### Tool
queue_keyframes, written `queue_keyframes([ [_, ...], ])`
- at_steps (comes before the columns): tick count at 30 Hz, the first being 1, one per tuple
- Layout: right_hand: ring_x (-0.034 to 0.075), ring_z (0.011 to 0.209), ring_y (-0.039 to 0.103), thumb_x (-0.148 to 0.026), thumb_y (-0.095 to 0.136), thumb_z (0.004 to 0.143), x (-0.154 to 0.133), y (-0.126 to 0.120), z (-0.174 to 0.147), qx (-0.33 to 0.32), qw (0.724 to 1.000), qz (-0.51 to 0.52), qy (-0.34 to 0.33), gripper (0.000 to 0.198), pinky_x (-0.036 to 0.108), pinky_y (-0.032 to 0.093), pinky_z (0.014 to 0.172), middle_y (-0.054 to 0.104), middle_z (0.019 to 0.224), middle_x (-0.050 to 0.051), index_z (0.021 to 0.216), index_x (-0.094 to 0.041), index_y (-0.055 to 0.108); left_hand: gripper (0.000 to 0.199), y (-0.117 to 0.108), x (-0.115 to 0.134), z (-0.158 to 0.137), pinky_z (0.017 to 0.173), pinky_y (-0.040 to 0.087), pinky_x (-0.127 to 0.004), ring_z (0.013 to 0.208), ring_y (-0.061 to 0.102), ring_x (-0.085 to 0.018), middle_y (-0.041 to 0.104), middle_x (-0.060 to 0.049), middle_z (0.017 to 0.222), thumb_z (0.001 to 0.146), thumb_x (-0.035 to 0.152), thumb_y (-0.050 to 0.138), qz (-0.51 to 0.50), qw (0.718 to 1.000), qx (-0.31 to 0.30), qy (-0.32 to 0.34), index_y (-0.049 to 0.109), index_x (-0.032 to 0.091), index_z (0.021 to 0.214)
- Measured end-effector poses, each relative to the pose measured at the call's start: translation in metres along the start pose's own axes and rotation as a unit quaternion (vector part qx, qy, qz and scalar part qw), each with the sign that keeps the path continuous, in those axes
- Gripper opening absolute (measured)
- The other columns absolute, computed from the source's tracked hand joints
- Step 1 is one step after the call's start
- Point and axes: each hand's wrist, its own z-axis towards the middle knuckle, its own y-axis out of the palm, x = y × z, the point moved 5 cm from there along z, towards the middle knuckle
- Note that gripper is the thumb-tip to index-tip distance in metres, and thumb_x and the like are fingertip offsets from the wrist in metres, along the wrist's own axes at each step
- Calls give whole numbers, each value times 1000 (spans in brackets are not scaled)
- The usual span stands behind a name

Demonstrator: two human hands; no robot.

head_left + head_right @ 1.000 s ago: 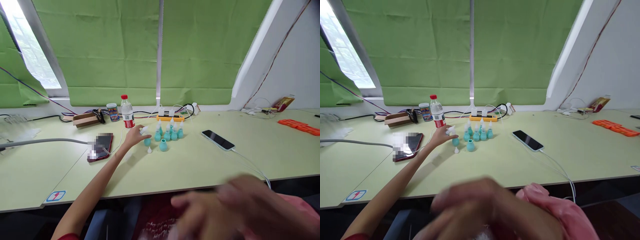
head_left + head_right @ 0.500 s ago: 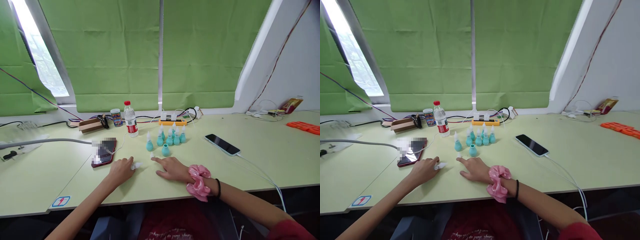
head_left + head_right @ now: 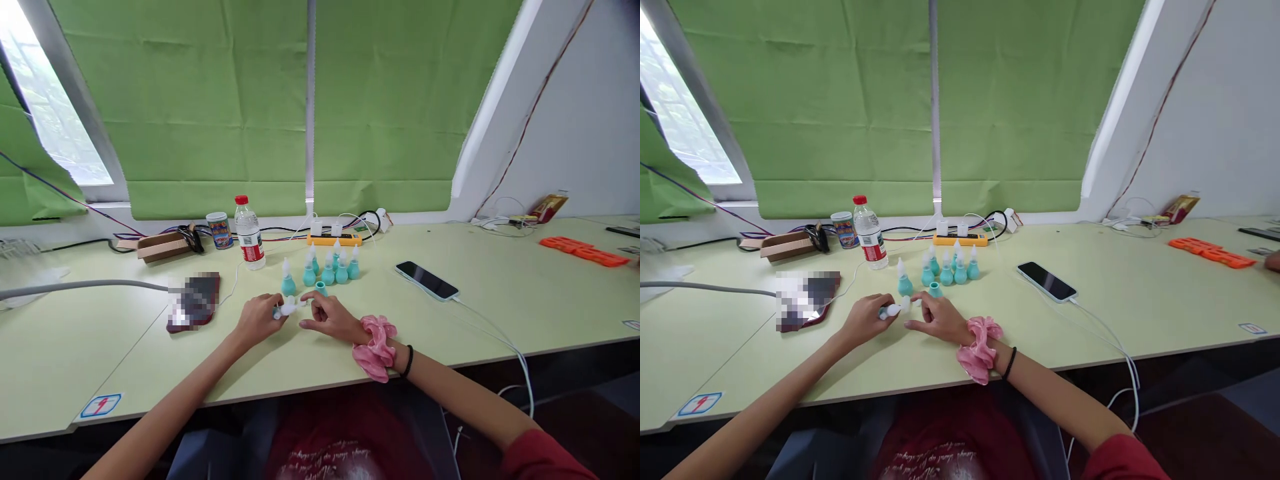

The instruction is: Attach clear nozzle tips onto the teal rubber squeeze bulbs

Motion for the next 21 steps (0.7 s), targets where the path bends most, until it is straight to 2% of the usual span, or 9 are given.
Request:
queue_keyframes([
  [2,7,48,37,-45,51,73,-4,3,1,-6,998,54,-11,38,18,30,47,39,55,-7,99,-17,45,19,3,8,0,52,34,-25,67,57,-20,61,-7,67,70,29,42,34,999,-8,7,56,17,64],
  [4,7,50,35,-45,45,77,-5,5,1,6,996,81,-21,29,19,29,49,38,55,-5,79,-16,50,18,9,21,3,52,34,-25,68,57,-20,62,-7,68,69,25,42,44,998,-28,30,56,17,62],
  [6,8,50,33,-45,37,81,0,5,3,39,993,113,-13,36,21,28,49,36,53,-4,60,-16,45,20,14,32,7,52,34,-25,66,57,-20,62,-7,70,71,25,40,34,998,-32,38,55,17,62],
  [11,6,38,22,-48,34,78,24,4,10,99,947,290,98,45,21,18,39,24,41,-6,45,-18,30,21,16,46,14,51,34,-25,58,56,-18,59,-6,64,75,27,37,-15,997,-4,72,52,16,64],
  [14,5,33,18,-50,28,78,37,-9,15,131,915,352,147,47,22,16,36,19,37,-7,43,-20,22,23,9,44,13,53,34,-24,56,53,-16,55,-3,61,78,31,34,-83,992,27,91,48,17,66],
  [16,6,32,18,-52,25,78,48,-28,15,199,915,312,159,47,22,16,36,18,36,-7,43,-21,21,20,4,42,11,54,34,-24,56,51,-14,53,0,61,80,32,33,-148,983,43,96,46,18,74],
  [18,6,36,22,-50,30,77,56,-49,12,258,942,166,139,48,22,18,40,21,38,-5,41,-19,23,16,3,39,9,54,34,-24,55,49,-14,52,2,61,81,31,31,-216,971,48,90,42,19,82],
  [19,7,38,25,-48,32,77,58,-56,11,257,954,73,133,48,23,18,42,24,38,-4,40,-19,26,16,4,38,9,54,34,-24,54,48,-14,51,3,60,81,30,29,-247,964,46,84,40,19,84],
  [21,9,42,32,-42,36,78,63,-60,9,218,958,-102,154,47,23,19,46,31,40,-2,38,-17,32,17,9,38,8,55,34,-25,53,46,-13,50,3,58,84,28,23,-300,951,37,63,38,19,85],
])
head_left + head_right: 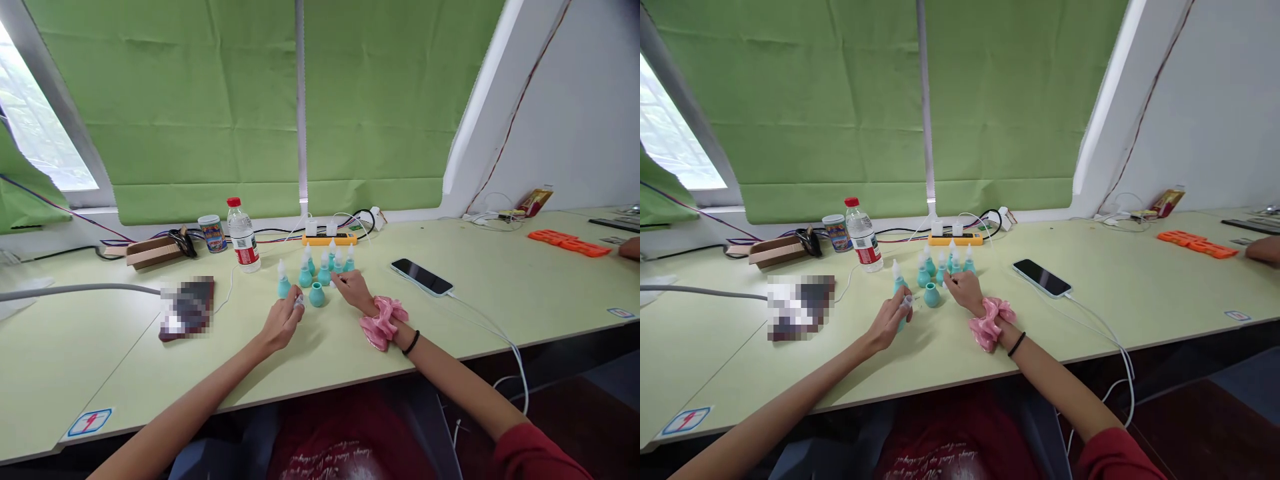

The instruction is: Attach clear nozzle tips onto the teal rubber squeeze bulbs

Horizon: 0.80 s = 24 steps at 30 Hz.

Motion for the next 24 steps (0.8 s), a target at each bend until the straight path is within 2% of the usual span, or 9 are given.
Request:
queue_keyframes([
  [3,12,49,41,-40,38,77,8,7,-1,-78,980,-184,23,42,23,20,47,44,46,2,43,-16,44,23,7,-1,-2,56,35,-24,53,46,-13,49,3,58,86,31,20,-40,999,13,-19,40,19,84],
  [5,13,52,44,-43,38,78,10,10,-2,-116,966,-229,35,43,23,21,47,50,50,3,47,-16,49,25,10,1,-3,59,36,-24,56,47,-13,51,2,61,85,34,25,-36,999,28,-9,43,18,85],
  [7,13,51,44,-46,34,80,9,9,-2,-102,965,-236,41,47,23,21,48,51,50,4,48,-16,50,27,10,2,-3,60,36,-24,59,49,-13,52,1,64,84,36,29,-33,999,42,0,48,17,89],
  [10,11,48,42,-44,30,82,-2,-1,-5,-17,979,-204,8,48,23,23,48,47,47,2,47,-15,48,32,9,-2,-2,62,37,-23,61,50,-13,56,-1,66,83,37,35,-58,997,56,-2,53,16,98],
  [12,9,45,39,-42,34,81,-16,-4,-12,7,987,-142,-69,45,22,25,49,43,45,0,47,-15,46,34,7,-6,-1,62,38,-23,61,50,-12,57,-1,67,82,37,38,-97,993,71,-6,55,15,102],
  [16,7,42,34,-45,48,75,-47,13,-37,-89,975,-3,-206,33,20,26,48,37,44,-5,59,-15,49,36,2,-12,-1,66,40,-23,67,50,-12,56,-2,73,80,37,44,-194,972,133,-6,56,15,105],
  [18,7,40,34,-45,50,74,-56,25,-47,-140,966,24,-216,29,19,25,46,35,43,-7,71,-15,51,35,0,-11,-1,68,40,-24,73,49,-13,53,-3,78,79,36,46,-235,960,151,-2,57,17,106],
  [20,7,41,34,-43,48,76,-59,34,-50,-153,969,38,-192,28,20,24,45,36,45,-7,78,-15,50,32,2,-10,0,73,40,-25,79,48,-14,51,-3,83,78,35,48,-265,953,148,-5,58,19,104],
  [24,9,48,39,-40,42,80,-55,40,-48,-160,973,76,-150,26,22,26,49,42,52,-4,76,-15,48,30,10,-9,4,85,35,-28,93,45,-17,52,-5,90,80,37,44,-323,941,102,-26,64,19,92],
])
